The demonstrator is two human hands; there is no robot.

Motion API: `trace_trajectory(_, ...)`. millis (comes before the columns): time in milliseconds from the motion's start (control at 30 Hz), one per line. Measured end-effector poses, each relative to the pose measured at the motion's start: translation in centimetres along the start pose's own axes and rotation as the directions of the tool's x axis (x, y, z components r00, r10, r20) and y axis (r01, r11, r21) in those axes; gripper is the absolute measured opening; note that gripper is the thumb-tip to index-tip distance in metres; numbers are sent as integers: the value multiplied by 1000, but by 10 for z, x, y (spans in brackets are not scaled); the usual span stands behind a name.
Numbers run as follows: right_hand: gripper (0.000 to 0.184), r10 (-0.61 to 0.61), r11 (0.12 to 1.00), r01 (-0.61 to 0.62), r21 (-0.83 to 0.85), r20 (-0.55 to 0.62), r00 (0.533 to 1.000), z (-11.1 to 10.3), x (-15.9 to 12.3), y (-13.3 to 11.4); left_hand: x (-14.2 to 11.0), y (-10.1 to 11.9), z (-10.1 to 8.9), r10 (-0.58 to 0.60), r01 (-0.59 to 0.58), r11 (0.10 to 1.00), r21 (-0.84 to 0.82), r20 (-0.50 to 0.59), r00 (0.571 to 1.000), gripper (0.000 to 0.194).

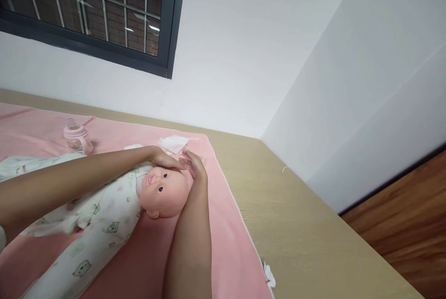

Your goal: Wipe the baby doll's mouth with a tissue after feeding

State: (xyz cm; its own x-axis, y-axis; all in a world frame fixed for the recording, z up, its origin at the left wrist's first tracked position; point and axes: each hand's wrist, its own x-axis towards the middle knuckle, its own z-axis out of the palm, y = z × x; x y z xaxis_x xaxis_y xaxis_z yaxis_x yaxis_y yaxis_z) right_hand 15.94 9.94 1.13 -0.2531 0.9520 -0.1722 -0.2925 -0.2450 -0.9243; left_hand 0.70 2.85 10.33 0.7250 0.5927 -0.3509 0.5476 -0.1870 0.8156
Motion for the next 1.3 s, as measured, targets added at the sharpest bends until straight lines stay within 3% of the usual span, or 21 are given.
trace_trajectory(100,19,-56,998,55,16,116,992,0,5,5,-4,4,-10,-153,160,986,-43,121,981,59)
trace_trajectory(167,19,-83,997,83,7,174,981,0,9,8,-13,9,-18,-129,129,992,6,54,990,61)
trace_trajectory(300,22,-99,995,100,12,246,964,2,12,11,-43,21,-24,56,-52,998,28,-182,982,57)
trace_trajectory(367,24,-89,996,81,41,242,966,2,9,9,-61,26,-18,133,-133,991,22,-332,934,54)
trace_trajectory(433,26,-90,995,77,70,215,972,2,5,5,-78,26,-9,216,-204,976,77,-463,860,52)
trace_trajectory(567,33,-190,980,172,99,220,957,3,-5,-10,-108,23,11,336,-267,942,204,-591,733,48)
trace_trajectory(700,38,-274,961,266,71,163,948,8,-19,-36,-129,19,22,315,-296,943,154,-702,639,50)
trace_trajectory(867,42,-324,937,335,-95,119,939,26,-52,-79,-139,5,25,222,-343,939,17,-793,568,57)
trace_trajectory(1000,34,-418,842,468,-267,224,880,52,-85,-105,-144,-8,22,182,-355,935,-18,-833,523,75)
trace_trajectory(1167,27,-443,683,627,-374,471,763,92,-120,-117,-163,-9,14,256,-351,933,81,-836,486,62)
trace_trajectory(1300,20,-305,604,691,-397,686,661,120,-147,-119,-178,-9,9,325,-298,936,185,-781,533,59)
